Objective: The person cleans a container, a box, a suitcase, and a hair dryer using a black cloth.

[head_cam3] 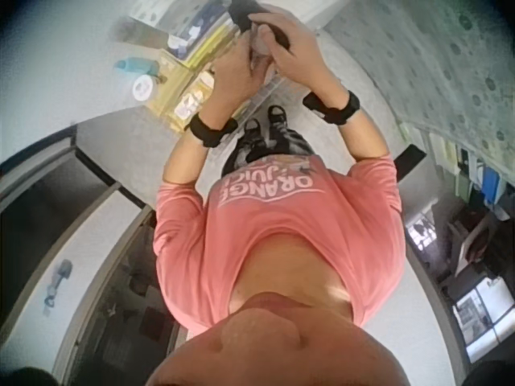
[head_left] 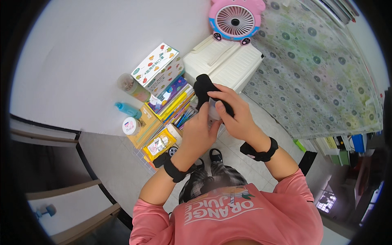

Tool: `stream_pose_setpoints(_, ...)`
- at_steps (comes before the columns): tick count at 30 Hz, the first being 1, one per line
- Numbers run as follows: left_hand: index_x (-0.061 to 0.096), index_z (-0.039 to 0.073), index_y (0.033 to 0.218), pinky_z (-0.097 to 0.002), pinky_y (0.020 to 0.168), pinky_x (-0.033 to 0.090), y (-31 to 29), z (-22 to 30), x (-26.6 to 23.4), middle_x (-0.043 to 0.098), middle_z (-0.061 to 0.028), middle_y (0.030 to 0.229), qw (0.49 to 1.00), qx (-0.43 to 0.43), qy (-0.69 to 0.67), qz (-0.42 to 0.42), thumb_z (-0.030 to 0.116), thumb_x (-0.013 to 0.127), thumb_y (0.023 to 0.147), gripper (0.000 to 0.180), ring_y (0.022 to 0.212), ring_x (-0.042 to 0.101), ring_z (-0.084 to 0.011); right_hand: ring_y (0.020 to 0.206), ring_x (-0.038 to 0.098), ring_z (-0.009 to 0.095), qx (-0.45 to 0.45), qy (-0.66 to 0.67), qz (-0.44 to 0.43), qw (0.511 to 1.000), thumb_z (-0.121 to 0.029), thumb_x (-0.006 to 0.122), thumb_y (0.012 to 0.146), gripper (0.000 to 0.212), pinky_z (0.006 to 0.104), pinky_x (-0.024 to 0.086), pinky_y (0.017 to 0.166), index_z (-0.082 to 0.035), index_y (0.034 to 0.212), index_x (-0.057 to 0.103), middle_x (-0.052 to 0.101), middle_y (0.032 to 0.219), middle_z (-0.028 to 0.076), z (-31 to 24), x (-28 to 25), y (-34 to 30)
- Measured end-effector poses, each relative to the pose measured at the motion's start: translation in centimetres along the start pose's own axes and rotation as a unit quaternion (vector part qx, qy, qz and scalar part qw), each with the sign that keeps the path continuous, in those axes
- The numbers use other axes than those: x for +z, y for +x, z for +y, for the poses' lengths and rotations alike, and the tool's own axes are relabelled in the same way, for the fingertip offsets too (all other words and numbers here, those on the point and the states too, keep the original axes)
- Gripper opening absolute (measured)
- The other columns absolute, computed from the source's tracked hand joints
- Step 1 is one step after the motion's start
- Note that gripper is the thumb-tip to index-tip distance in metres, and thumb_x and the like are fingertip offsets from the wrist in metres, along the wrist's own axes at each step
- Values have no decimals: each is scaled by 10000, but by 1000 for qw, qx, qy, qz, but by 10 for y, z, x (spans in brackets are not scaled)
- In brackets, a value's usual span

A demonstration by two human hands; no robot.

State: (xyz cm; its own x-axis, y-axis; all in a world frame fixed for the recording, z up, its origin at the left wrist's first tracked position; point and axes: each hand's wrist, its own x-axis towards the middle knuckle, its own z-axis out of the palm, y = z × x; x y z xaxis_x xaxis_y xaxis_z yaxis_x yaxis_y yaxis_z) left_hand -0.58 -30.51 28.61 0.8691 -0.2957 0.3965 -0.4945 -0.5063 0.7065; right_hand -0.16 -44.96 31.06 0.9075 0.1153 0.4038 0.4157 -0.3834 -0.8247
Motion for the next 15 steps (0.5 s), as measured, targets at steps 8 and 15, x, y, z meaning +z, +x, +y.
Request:
stream_pose_setpoints(8,496,-9,1110,-352,527,462,-23,-5,-21,592,-177,729,998,-37,37,-20,134,718,716,474,634,607,-313,863,543,161,341,154,-86,923,-359,442,939,398,277,436,813,-23,1008,643,618,954,115,30,27,26)
stream_pose_setpoints(15,513,-22,1127,-251,687,532,-22,-14,-39,631,-102,928,975,-154,-116,110,31,700,745,429,819,618,-141,976,520,195,328,291,-4,899,-431,436,926,570,304,402,866,52,1227,473,569,1101,166,51,77,-7)
